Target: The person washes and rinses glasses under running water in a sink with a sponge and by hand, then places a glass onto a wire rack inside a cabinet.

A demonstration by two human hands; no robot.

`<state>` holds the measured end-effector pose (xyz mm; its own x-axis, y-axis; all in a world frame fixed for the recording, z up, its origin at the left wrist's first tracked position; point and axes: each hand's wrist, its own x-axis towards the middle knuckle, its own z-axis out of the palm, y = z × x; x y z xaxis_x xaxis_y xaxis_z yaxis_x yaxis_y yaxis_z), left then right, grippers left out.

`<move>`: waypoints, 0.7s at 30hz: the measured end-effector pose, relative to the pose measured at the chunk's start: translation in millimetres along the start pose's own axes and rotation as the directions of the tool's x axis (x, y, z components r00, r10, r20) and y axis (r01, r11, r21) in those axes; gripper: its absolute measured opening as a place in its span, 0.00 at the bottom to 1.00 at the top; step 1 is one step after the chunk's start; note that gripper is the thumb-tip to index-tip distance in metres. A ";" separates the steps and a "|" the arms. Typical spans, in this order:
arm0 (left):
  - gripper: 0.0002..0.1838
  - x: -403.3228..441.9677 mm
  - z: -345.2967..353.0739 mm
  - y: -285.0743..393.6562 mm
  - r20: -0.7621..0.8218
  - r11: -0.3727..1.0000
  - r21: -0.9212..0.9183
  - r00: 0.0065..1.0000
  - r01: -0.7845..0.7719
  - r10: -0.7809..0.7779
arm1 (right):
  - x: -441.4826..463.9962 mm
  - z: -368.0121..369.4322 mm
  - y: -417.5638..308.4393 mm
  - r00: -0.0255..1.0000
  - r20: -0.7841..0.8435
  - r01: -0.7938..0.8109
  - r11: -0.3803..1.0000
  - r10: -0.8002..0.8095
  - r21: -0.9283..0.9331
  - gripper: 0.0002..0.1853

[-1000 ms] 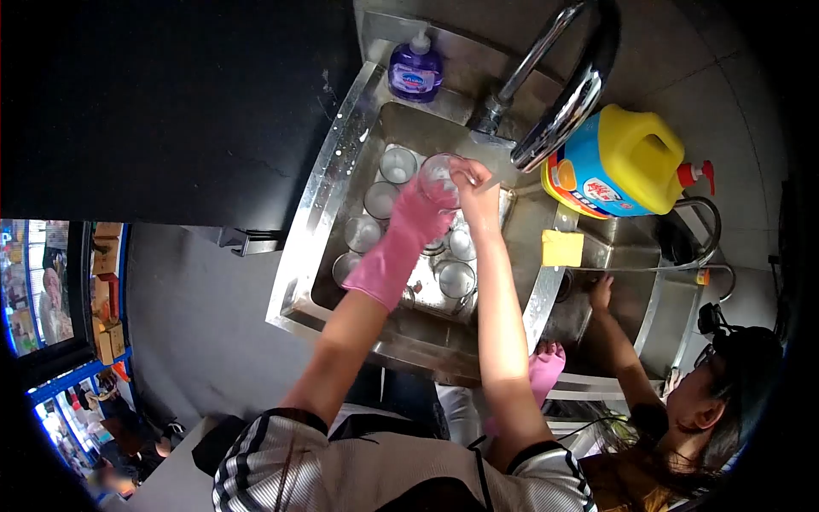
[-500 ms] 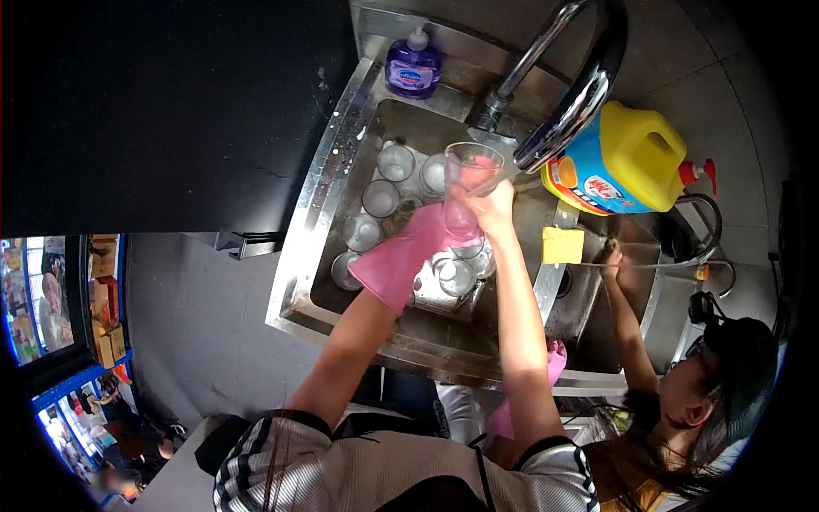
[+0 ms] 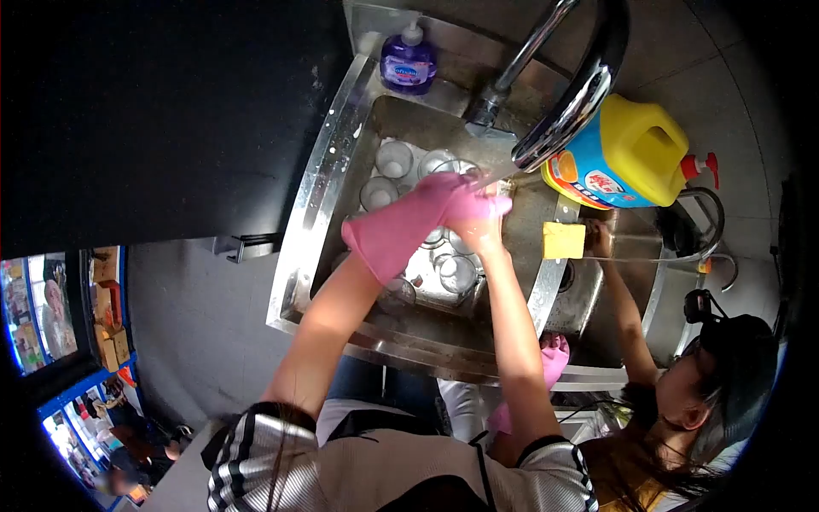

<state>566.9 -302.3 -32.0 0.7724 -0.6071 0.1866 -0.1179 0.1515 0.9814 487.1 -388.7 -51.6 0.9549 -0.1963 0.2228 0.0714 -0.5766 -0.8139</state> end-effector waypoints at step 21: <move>0.22 -43.2 -39.9 -35.9 -0.133 0.568 -0.805 0.881 0.172 -0.454 | -12.7 16.6 0.2 0.975 -0.073 -0.151 0.864 0.212 0.481 0.42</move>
<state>562.7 -250.4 -77.1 0.8169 -0.4999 -0.2877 0.5678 0.6094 0.5534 479.7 -373.2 -63.5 0.9246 -0.3715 0.0841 0.0556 -0.0868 -0.9947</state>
